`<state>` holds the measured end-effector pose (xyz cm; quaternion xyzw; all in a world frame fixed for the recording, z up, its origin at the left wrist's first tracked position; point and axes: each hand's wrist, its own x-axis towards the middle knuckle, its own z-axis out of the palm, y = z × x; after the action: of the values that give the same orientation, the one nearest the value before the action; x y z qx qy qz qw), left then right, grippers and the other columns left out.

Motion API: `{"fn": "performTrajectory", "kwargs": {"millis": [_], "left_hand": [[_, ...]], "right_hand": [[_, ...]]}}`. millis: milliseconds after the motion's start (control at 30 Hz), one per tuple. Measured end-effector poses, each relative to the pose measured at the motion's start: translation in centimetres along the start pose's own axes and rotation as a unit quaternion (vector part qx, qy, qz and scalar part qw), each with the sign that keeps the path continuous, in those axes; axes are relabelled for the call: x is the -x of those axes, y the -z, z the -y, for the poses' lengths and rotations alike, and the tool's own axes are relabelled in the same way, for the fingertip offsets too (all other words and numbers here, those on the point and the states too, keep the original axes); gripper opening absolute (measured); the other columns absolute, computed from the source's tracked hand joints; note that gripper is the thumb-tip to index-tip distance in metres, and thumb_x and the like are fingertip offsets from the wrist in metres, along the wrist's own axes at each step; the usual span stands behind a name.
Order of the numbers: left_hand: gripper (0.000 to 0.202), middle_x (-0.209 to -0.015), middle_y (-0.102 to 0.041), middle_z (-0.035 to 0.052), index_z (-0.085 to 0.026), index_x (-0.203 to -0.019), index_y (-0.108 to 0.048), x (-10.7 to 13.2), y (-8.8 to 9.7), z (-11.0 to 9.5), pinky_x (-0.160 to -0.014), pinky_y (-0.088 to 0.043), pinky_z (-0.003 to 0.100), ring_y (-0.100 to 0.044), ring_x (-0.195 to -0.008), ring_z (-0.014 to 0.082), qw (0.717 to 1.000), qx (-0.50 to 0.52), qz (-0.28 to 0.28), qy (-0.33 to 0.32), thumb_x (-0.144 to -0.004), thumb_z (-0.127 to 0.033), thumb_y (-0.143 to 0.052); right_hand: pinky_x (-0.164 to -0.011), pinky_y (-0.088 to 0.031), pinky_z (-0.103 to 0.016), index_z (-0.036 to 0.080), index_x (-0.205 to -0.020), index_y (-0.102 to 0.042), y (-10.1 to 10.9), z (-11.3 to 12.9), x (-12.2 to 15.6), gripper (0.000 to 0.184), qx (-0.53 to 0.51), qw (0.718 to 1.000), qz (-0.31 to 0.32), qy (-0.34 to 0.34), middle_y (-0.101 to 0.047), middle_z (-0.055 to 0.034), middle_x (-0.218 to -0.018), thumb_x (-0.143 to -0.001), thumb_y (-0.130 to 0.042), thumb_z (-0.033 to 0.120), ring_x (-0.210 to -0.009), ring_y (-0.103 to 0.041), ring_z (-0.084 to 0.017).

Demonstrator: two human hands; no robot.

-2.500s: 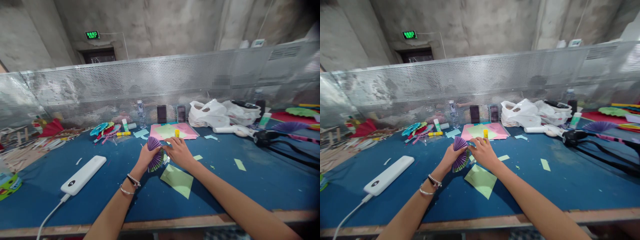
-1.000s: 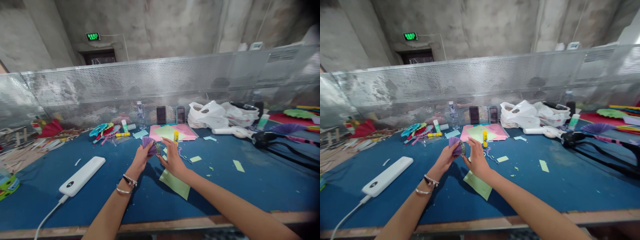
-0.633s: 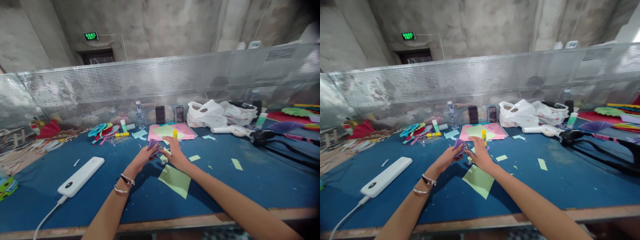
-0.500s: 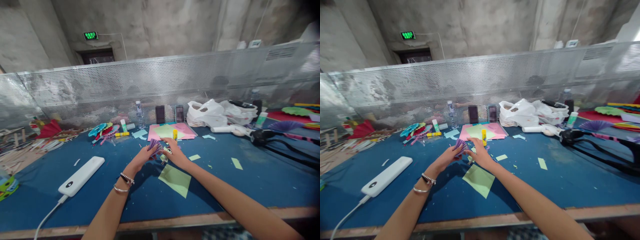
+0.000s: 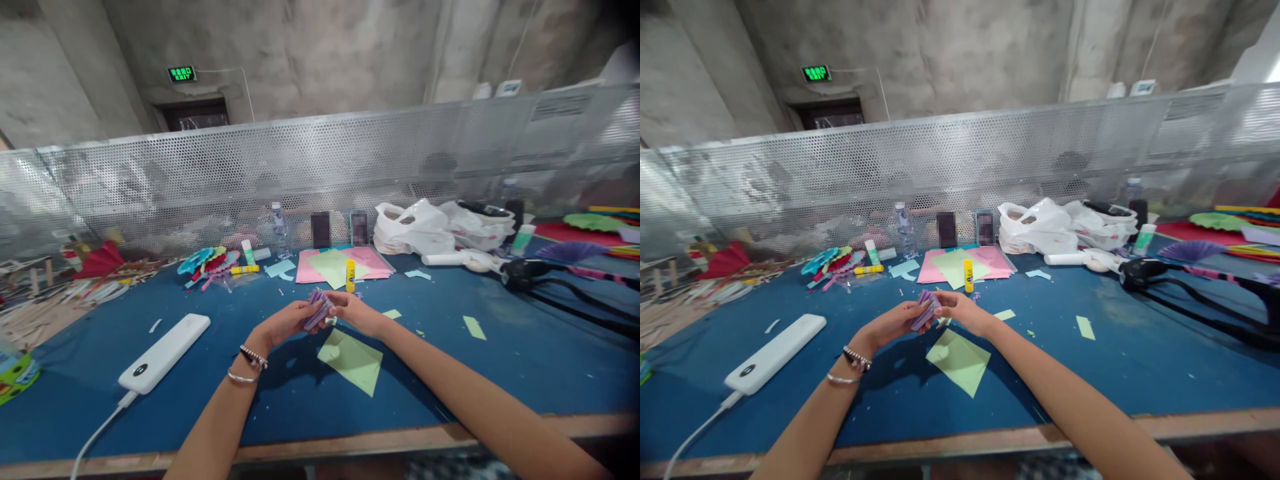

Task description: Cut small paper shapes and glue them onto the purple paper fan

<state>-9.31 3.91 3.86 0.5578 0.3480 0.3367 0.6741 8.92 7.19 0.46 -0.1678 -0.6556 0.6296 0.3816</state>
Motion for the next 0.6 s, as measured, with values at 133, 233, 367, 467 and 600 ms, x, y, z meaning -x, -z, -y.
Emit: {"fn": "performTrajectory", "kwargs": {"millis": [133, 233, 367, 467, 600], "left_hand": [[0.022, -0.073, -0.061, 0.0120, -0.014, -0.078, -0.067, 0.3, -0.5, -0.3, -0.055, -0.046, 0.027, -0.054, -0.058, 0.0157, 1.000, 0.017, 0.018, 0.003, -0.073, -0.035, -0.063], [0.025, -0.074, -0.061, 0.0122, -0.016, -0.079, -0.066, 0.3, -0.9, -0.3, -0.056, -0.047, 0.029, -0.055, -0.059, 0.0167, 0.999, 0.030, 0.024, 0.012, -0.075, -0.039, -0.059], [0.035, -0.075, -0.060, 0.0123, -0.015, -0.077, -0.066, -0.1, -1.0, 0.2, -0.058, -0.047, 0.029, -0.055, -0.060, 0.0161, 0.999, 0.037, 0.033, 0.002, -0.080, -0.046, -0.050], [0.035, -0.073, -0.060, 0.0114, -0.015, -0.075, -0.065, -0.4, -1.1, 0.5, -0.058, -0.047, 0.028, -0.054, -0.058, 0.0153, 0.999, 0.051, 0.015, 0.000, -0.080, -0.047, -0.049], [0.032, -0.066, -0.060, 0.0106, -0.015, -0.069, -0.064, -0.5, -1.3, 0.4, -0.054, -0.047, 0.031, -0.054, -0.054, 0.0162, 0.999, 0.050, -0.012, 0.007, -0.077, -0.045, -0.054]], "right_hand": [[-0.068, -0.044, -0.028, 0.014, -0.106, -0.057, -0.1, 0.0, 0.0, 0.051, -0.030, 1.000, -0.008, -0.001, -0.062, -0.0039, -0.079, -0.065, -0.070, 0.042, -0.067, -0.057, -0.013], [-0.063, -0.043, -0.026, 0.014, -0.100, -0.060, -0.1, 0.1, -0.1, 0.044, -0.025, 0.999, -0.020, 0.005, -0.061, -0.0022, -0.074, -0.066, -0.070, 0.040, -0.063, -0.056, -0.011], [-0.060, -0.043, -0.025, 0.015, -0.096, -0.059, -0.1, -0.3, -0.3, 0.036, -0.033, 0.999, -0.034, 0.017, -0.059, 0.0013, -0.066, -0.069, -0.068, 0.037, -0.056, -0.054, -0.010], [-0.059, -0.044, -0.026, 0.015, -0.095, -0.057, -0.1, -0.6, -0.4, 0.036, -0.035, 0.999, -0.037, 0.014, -0.058, 0.0019, -0.064, -0.069, -0.068, 0.037, -0.055, -0.056, -0.011], [-0.062, -0.044, -0.026, 0.016, -0.095, -0.056, 0.0, -0.7, -0.5, 0.035, -0.037, 0.998, -0.044, 0.006, -0.058, 0.0017, -0.066, -0.069, -0.068, 0.035, -0.058, -0.056, -0.011]]}}
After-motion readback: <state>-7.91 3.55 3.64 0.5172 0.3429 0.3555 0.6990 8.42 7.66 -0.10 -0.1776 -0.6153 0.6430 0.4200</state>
